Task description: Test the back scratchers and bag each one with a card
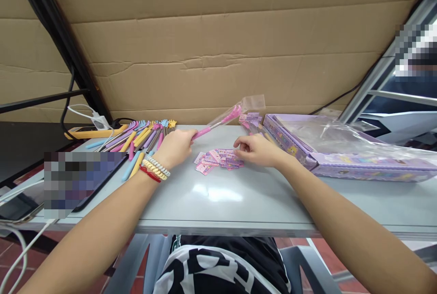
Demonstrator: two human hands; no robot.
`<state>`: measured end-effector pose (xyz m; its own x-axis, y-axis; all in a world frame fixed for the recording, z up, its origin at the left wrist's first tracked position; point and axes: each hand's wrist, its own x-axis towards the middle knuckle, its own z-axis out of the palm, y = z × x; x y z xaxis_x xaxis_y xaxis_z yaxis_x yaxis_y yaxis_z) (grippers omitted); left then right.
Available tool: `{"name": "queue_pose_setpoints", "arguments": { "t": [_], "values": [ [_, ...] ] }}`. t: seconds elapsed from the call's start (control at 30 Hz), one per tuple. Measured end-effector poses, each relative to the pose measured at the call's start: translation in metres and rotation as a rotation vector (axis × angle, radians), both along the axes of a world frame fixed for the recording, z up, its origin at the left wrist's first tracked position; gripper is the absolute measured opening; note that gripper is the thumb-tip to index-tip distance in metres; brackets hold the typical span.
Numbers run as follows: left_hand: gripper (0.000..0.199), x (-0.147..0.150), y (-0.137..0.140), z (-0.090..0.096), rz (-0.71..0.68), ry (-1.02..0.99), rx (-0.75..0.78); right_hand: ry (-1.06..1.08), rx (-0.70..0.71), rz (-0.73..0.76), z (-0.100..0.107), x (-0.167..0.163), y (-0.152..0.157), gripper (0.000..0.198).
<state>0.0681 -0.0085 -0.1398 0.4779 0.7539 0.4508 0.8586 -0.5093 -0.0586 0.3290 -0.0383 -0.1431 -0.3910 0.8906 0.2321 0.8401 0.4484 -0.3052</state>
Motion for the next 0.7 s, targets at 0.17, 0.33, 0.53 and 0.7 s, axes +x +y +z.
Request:
{"name": "queue_pose_setpoints", "arguments": {
  "t": [0.17, 0.33, 0.53, 0.7],
  "values": [
    [0.030, -0.004, 0.003, 0.003, 0.031, 0.099, 0.004, 0.023, 0.063, -0.088, -0.003, 0.004, 0.003, 0.031],
    [0.030, -0.003, 0.003, 0.002, 0.053, 0.075, -0.020, -0.026, 0.014, -0.067, -0.008, 0.005, 0.009, 0.035],
    [0.032, -0.002, 0.001, 0.001, 0.020, 0.108, -0.043, -0.034, -0.068, -0.001, -0.020, 0.000, 0.014, 0.053],
    [0.028, -0.003, 0.003, 0.001, 0.017, 0.104, -0.051, -0.052, -0.071, -0.024, -0.020, -0.001, 0.014, 0.054]
  ]
}}
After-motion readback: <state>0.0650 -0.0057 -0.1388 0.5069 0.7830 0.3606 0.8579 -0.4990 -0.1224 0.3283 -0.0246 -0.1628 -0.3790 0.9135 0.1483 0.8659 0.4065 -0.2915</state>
